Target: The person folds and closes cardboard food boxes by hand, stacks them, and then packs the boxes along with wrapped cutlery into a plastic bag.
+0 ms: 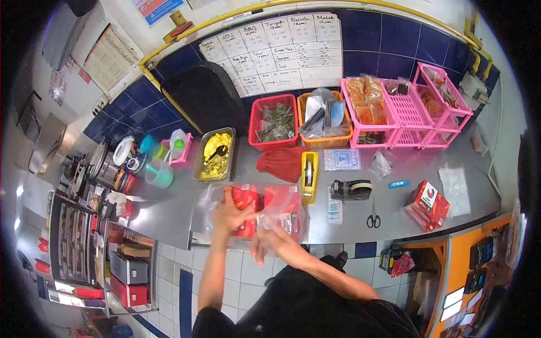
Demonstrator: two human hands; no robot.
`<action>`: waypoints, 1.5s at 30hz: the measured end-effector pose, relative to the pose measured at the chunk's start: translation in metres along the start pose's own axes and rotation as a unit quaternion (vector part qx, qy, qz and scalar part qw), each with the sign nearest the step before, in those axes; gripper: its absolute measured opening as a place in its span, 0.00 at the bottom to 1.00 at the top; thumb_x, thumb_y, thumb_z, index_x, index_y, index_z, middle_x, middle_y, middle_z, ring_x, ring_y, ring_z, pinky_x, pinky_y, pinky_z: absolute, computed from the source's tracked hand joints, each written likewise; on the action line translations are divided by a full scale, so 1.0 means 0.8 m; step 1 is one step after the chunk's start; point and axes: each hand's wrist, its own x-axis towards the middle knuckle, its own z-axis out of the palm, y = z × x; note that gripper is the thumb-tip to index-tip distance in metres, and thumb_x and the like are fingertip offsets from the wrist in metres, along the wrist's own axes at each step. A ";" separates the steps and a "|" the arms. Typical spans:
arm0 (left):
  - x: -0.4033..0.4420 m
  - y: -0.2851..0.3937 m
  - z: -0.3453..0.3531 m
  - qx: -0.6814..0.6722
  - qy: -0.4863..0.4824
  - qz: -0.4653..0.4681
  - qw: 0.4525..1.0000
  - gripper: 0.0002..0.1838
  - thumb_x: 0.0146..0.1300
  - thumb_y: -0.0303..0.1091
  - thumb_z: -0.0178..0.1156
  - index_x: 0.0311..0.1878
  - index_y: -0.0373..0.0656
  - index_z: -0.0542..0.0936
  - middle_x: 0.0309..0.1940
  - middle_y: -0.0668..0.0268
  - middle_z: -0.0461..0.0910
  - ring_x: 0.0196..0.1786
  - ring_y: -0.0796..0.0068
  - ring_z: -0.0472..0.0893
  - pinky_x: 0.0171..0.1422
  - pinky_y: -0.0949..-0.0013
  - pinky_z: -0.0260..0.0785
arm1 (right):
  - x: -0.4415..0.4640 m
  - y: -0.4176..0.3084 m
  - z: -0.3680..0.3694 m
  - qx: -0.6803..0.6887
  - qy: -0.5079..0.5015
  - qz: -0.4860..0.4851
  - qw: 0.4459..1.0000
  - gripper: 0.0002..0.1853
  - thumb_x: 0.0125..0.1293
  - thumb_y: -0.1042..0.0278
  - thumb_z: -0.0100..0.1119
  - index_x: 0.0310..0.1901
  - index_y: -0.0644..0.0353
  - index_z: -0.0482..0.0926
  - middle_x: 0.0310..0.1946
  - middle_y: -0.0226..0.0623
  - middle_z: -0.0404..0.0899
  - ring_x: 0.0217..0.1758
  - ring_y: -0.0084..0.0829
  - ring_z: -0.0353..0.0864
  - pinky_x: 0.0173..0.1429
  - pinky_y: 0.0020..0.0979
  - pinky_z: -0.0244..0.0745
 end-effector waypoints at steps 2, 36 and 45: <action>0.010 -0.001 0.032 0.046 0.014 -0.010 0.999 0.66 0.50 0.77 0.60 0.81 0.47 0.43 0.68 0.32 0.65 0.67 0.33 0.71 0.72 0.47 0.64 | -0.004 -0.017 0.002 0.014 0.035 -0.018 0.999 0.22 0.76 0.62 0.43 0.67 0.57 0.61 0.28 0.42 0.77 0.26 0.37 0.80 0.38 0.38 0.77; -0.151 0.687 0.160 0.055 -0.207 0.726 0.653 0.50 0.38 0.56 0.78 0.58 0.31 0.66 0.54 0.41 0.75 0.57 0.45 0.78 0.61 0.52 0.71 | -0.129 0.052 -0.174 0.106 0.135 -0.056 0.984 0.14 0.75 0.60 0.54 0.50 0.62 0.78 0.40 0.38 0.83 0.38 0.30 0.82 0.44 0.34 0.80; -0.150 0.234 -0.121 -0.311 -0.207 0.459 0.806 0.62 0.49 0.54 0.77 0.79 0.46 0.47 0.69 0.48 0.66 0.71 0.54 0.69 0.72 0.55 0.63 | -0.089 0.022 -0.150 0.277 0.297 -0.029 0.913 0.23 0.79 0.51 0.40 0.65 0.56 0.69 0.29 0.28 0.71 0.27 0.28 0.72 0.35 0.32 0.73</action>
